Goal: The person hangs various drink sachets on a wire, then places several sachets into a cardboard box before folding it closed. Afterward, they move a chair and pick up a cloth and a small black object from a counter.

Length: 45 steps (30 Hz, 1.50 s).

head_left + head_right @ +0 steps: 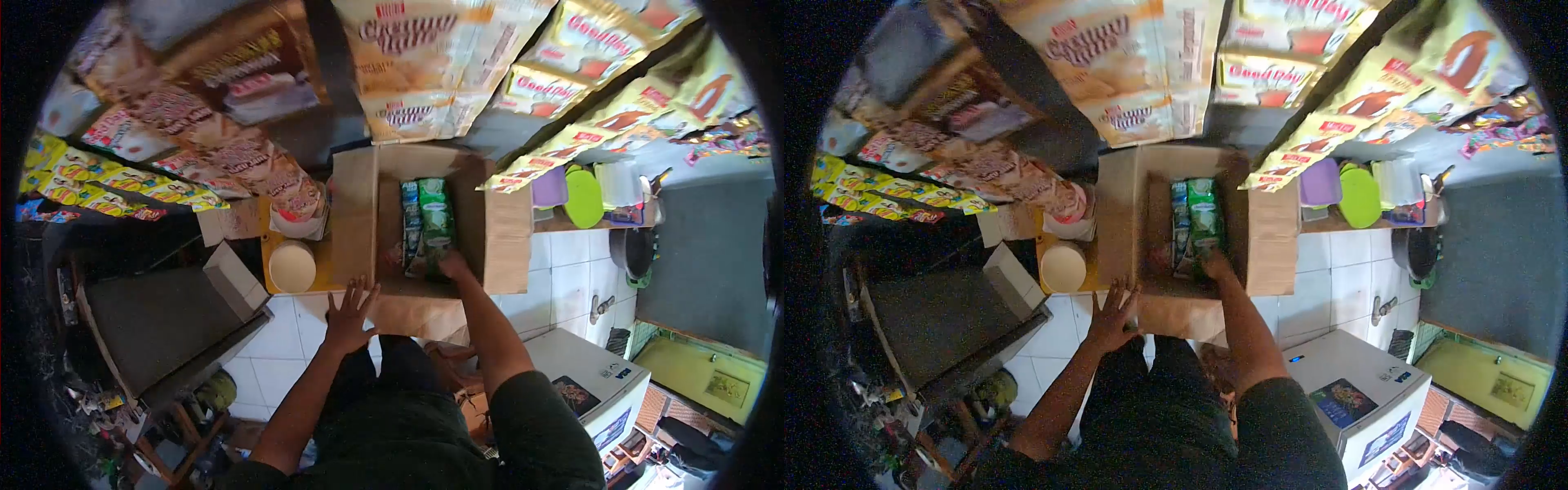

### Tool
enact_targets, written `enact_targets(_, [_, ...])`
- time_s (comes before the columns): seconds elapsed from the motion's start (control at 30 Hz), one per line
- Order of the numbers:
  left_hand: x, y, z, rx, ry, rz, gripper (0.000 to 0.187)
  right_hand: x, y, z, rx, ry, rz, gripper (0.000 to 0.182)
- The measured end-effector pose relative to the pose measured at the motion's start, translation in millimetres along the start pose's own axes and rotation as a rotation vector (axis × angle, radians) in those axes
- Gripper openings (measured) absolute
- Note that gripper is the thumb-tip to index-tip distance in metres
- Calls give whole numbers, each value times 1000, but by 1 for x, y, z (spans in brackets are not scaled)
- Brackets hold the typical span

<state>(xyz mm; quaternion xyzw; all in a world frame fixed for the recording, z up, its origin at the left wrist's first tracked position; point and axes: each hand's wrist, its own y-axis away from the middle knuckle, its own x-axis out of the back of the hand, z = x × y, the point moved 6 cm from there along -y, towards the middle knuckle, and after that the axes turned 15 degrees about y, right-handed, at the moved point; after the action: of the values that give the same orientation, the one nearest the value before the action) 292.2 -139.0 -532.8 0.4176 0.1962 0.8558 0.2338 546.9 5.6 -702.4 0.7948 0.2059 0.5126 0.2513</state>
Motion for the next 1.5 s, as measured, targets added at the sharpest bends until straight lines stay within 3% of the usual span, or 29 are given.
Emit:
enact_targets(0.1, [5, 2, -2, 2, 19, -6, 91, -50, -28, 25, 94, 190, -142, 73])
enact_targets(0.23, [6, 7, -7, -23, 34, 31, 85, -125, -92, 68, 161, 368, -275, 60])
enact_targets(0.3, [5, 10, -7, -21, 41, 45, 83, -122, -86, 61, 187, 419, -300, 57])
enact_targets(0.37, [5, 16, -4, -16, 66, 89, 79, -61, -52, 52, -103, 117, 44, 63])
enact_targets(0.5, [3, 26, 1, 1, 165, 136, 73, -75, -70, 55, -7, 7, -43, 53])
enact_targets(0.67, [-4, 32, 2, -39, 157, 144, 59, 27, -7, 1, -140, -26, 275, 45])
enact_targets(0.8, [-2, 30, 4, -44, 188, 128, 56, 24, -19, 12, -33, -56, 437, 37])
enact_targets(0.87, [-2, 30, 5, -33, 234, 123, 54, 21, -33, 1, 185, -485, 420, 27])
enact_targets(0.9, [-4, 29, 4, -26, 237, 120, 54, 24, -37, -7, 183, -484, 412, 27])
enact_targets(0.97, [-6, 30, 5, -72, 262, 157, 50, 42, -35, -35, 351, -831, 351, 18])
enact_targets(1.0, [-8, 30, 6, -66, 264, 151, 50, 49, -33, -41, 345, -832, 345, 18])
enact_targets(1.07, [-9, 26, 8, -66, 295, 121, 46, 40, -38, -41, 56, -1187, 60, 22])
enact_targets(1.1, [-9, 25, 10, -68, 294, 119, 46, 36, -41, -37, 55, -1187, 61, 22])
enact_targets(1.17, [-8, 28, 12, -51, 355, 160, 43, -18, -62, -8, -121, -1055, -166, 29])
enact_targets(1.2, [-11, 29, 10, -48, 356, 161, 43, -88, -106, 55, -122, -1054, -170, 29])
enact_targets(1.23, [-14, 30, 7, -50, 392, 168, 43, -149, -140, 97, 302, -420, -117, 42])
enact_targets(1.27, [-16, 33, 4, -49, 427, 176, 42, -234, -181, 76, 691, 233, -56, 56])
enact_targets(1.3, [-18, 36, 2, -39, 428, 175, 42, -197, -146, 94, 695, 229, -65, 56])
enact_targets(1.37, [-20, 39, -1, -34, 437, 186, 40, -155, -104, 56, 283, 132, -397, 34])
enact_targets(1.5, [-14, 45, 1, 21, 471, 146, 36, -149, -89, -9, 424, -34, -572, 40])
